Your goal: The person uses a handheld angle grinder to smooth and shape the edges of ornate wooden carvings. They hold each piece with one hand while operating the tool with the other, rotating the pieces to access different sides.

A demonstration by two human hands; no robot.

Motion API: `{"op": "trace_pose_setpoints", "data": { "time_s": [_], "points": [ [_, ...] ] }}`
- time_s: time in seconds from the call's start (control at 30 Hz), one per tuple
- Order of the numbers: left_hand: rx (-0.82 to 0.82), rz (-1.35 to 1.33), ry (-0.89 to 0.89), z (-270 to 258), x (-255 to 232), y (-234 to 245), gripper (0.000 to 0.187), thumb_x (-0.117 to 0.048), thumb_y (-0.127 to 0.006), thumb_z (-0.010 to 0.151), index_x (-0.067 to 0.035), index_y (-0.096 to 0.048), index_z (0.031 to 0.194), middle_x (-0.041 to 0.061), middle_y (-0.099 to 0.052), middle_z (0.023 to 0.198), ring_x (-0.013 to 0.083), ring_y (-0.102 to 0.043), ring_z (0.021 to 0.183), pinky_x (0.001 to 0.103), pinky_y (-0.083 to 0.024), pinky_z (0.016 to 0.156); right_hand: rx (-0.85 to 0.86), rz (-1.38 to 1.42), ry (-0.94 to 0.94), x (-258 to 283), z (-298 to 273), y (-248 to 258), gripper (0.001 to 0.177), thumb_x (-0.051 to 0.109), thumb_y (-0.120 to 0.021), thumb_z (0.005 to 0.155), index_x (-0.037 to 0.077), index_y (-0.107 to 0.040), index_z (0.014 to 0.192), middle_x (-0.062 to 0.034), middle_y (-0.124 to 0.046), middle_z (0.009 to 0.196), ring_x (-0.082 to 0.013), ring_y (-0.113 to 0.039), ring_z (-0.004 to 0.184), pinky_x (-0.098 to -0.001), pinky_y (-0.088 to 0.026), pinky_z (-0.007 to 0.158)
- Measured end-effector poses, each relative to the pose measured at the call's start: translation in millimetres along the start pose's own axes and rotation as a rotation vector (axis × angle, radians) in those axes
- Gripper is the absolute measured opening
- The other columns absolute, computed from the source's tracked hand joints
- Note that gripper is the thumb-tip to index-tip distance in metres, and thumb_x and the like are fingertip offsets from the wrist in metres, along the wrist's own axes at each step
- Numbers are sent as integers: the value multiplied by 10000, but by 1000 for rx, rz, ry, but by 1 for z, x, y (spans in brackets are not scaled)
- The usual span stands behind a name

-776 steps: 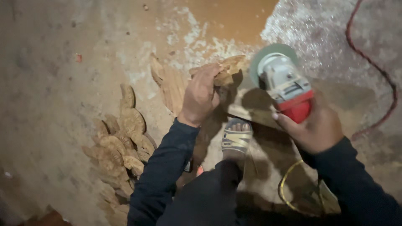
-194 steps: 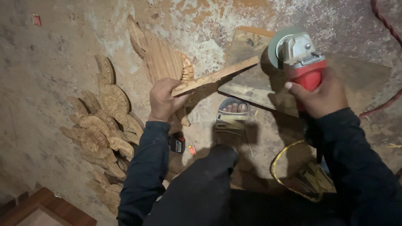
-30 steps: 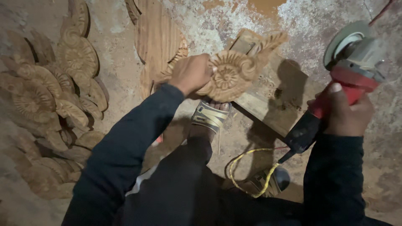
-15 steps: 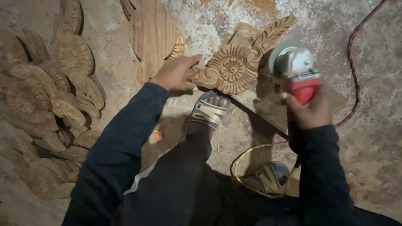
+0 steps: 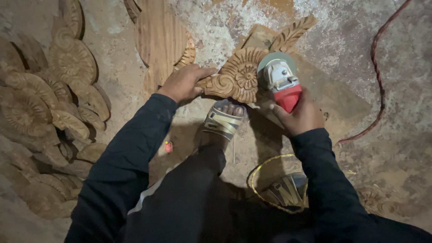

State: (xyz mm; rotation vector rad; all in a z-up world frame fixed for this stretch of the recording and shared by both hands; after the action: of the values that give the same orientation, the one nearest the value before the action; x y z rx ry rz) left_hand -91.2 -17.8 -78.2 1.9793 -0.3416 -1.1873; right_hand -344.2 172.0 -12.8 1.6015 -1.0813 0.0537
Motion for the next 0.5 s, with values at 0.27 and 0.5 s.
{"op": "trace_pose_setpoints", "data": {
  "time_s": [0.27,0.5],
  "points": [
    [-36,22,-44,8,3,5,548,-76,-751,833,-210,-662,1358,144,-624,960,387,-618,976,495,-490,869,-78,-15,-51,-35,8,17,661,364,-887,818,-37,-579,1244,-265,-701,1068,-404,-698,963,-468,-539,834],
    [-32,16,3,9,1,13,518,-100,-752,844,-237,-677,1337,137,-630,964,370,-623,976,485,-495,873,-180,102,-35,-60,17,36,650,331,-896,850,-61,-561,1247,-234,-699,1108,-319,-697,995,-407,-538,875]
  ]
}}
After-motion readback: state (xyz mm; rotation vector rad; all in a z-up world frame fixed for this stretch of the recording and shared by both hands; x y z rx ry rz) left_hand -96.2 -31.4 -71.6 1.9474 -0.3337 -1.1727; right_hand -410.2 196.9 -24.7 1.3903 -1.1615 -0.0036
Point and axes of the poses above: each hand's wrist, its own z-axis towards the middle knuckle, its own y-axis out of the back of the hand, x = y × z, the point moved 9 cm from there along z, towards the middle knuckle
